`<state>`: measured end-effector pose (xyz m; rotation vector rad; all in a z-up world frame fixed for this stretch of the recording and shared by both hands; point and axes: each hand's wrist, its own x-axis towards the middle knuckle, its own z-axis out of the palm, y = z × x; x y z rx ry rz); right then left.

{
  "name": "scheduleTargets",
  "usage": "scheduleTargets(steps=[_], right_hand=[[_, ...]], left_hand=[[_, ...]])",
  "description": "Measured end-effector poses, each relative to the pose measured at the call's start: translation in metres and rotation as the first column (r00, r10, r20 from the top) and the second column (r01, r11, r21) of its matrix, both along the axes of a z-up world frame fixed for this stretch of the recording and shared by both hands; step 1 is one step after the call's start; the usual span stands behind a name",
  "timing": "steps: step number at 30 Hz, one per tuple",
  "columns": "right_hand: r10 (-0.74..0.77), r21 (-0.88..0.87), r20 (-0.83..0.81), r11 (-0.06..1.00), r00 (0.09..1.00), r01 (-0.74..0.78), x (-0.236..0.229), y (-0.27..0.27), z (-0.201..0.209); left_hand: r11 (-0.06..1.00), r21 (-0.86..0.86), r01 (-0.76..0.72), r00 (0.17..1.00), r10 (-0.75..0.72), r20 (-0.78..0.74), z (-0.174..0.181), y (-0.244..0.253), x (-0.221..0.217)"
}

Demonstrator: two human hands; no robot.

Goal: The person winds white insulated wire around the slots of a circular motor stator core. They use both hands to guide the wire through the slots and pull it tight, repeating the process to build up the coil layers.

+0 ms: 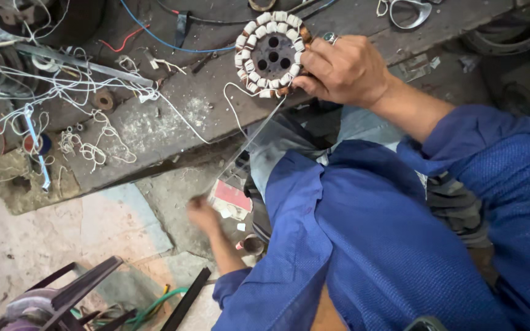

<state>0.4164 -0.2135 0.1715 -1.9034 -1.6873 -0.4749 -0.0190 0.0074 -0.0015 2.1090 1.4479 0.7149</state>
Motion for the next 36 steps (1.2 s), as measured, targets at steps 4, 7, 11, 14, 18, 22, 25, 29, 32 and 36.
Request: scheduleTargets(steps=[4,7,11,14,18,22,25,29,32,36], right_hand=[[0.008,0.015,0.003,1.0,1.0,-0.008,0.002,-0.001,-0.003],[-0.006,0.021,-0.004,1.0,1.0,0.006,0.002,-0.002,-0.003],[-0.035,0.029,0.011,0.999,0.999,0.034,0.0,-0.002,-0.004],[-0.039,0.032,0.012,0.999,0.999,0.038,0.001,-0.002,-0.005],[-0.047,0.034,-0.018,0.998,0.999,0.048,0.0,-0.001,-0.003],[-0.058,0.042,0.0,0.997,0.998,0.058,0.0,-0.002,0.002],[-0.065,0.036,-0.01,0.997,0.998,0.066,0.0,0.001,0.004],[-0.071,0.013,-0.009,0.997,0.997,0.071,0.001,0.0,0.003],[-0.056,0.019,-0.02,0.998,0.998,0.057,0.001,0.002,0.004],[-0.067,0.01,-0.027,0.998,0.997,0.067,0.0,0.001,0.007]], left_hand=[[0.885,-0.13,-0.448,0.873,0.464,0.151,0.004,0.022,-0.019],[0.919,-0.118,-0.377,0.874,0.395,0.283,0.011,0.025,0.009],[0.954,0.301,0.01,0.977,-0.074,0.202,0.047,-0.022,0.097],[0.833,0.444,0.329,0.883,-0.438,0.168,0.091,-0.071,0.163],[0.73,0.425,0.535,0.749,-0.643,0.16,0.147,-0.093,0.222],[0.633,0.426,0.647,0.693,-0.72,0.018,0.178,-0.069,0.251],[0.56,0.372,0.74,0.603,-0.798,0.002,0.183,-0.052,0.26],[0.542,0.378,0.75,0.573,-0.818,0.037,0.175,-0.052,0.263],[0.562,0.413,0.716,0.608,-0.793,0.026,0.168,-0.054,0.262],[0.556,0.469,0.686,0.641,-0.767,-0.03,0.165,-0.058,0.263]])
